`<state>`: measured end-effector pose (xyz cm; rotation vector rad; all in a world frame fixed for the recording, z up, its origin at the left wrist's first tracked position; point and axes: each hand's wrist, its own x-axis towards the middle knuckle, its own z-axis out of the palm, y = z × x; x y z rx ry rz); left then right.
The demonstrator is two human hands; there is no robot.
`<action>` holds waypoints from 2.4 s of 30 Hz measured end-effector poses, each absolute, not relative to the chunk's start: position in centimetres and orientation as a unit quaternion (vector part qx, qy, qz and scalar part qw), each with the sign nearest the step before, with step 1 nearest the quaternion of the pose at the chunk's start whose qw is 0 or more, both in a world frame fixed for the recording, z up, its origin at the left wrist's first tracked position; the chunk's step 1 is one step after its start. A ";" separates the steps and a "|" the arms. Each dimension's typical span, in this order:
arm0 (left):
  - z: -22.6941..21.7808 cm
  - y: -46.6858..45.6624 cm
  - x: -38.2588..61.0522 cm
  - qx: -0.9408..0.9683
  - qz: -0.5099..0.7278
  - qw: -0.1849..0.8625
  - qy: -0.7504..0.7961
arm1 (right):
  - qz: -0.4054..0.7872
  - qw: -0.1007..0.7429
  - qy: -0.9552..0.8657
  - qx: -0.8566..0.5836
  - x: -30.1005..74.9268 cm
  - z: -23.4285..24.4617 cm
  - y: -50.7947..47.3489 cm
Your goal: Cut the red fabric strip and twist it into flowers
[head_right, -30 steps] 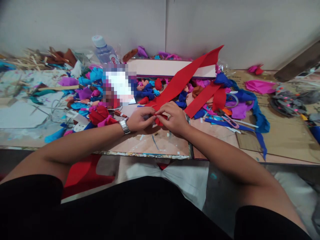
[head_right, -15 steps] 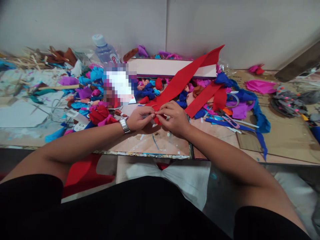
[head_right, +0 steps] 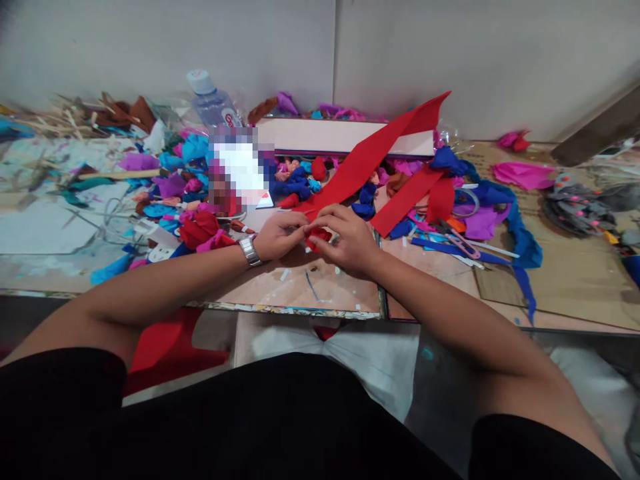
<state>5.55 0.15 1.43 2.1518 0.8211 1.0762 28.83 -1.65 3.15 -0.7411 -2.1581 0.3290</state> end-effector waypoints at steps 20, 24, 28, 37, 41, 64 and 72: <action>2.1 0.0 5.6 0.802 0.421 0.313 0.285 | -0.059 0.292 -0.924 -0.241 29.4 3.8 -2.1; 2.0 0.0 5.5 0.798 0.438 0.309 0.276 | -0.060 0.305 -0.920 -0.238 29.4 4.2 -2.3; 1.7 0.1 5.5 0.797 0.444 0.314 0.264 | -0.069 0.313 -0.916 -0.242 29.2 4.5 -2.5; 1.7 0.3 5.3 0.814 0.441 0.300 0.229 | -0.101 0.336 -0.908 -0.230 29.3 4.3 -2.3; 1.7 0.3 5.2 0.816 0.442 0.297 0.225 | -0.109 0.355 -0.901 -0.223 29.3 4.5 -2.4; 1.7 0.2 5.2 0.816 0.453 0.281 0.224 | -0.082 0.391 -0.879 -0.260 29.1 4.5 -2.8; 1.6 0.3 5.2 0.816 0.449 0.292 0.220 | 0.009 0.419 -0.866 -0.273 29.1 3.8 -2.7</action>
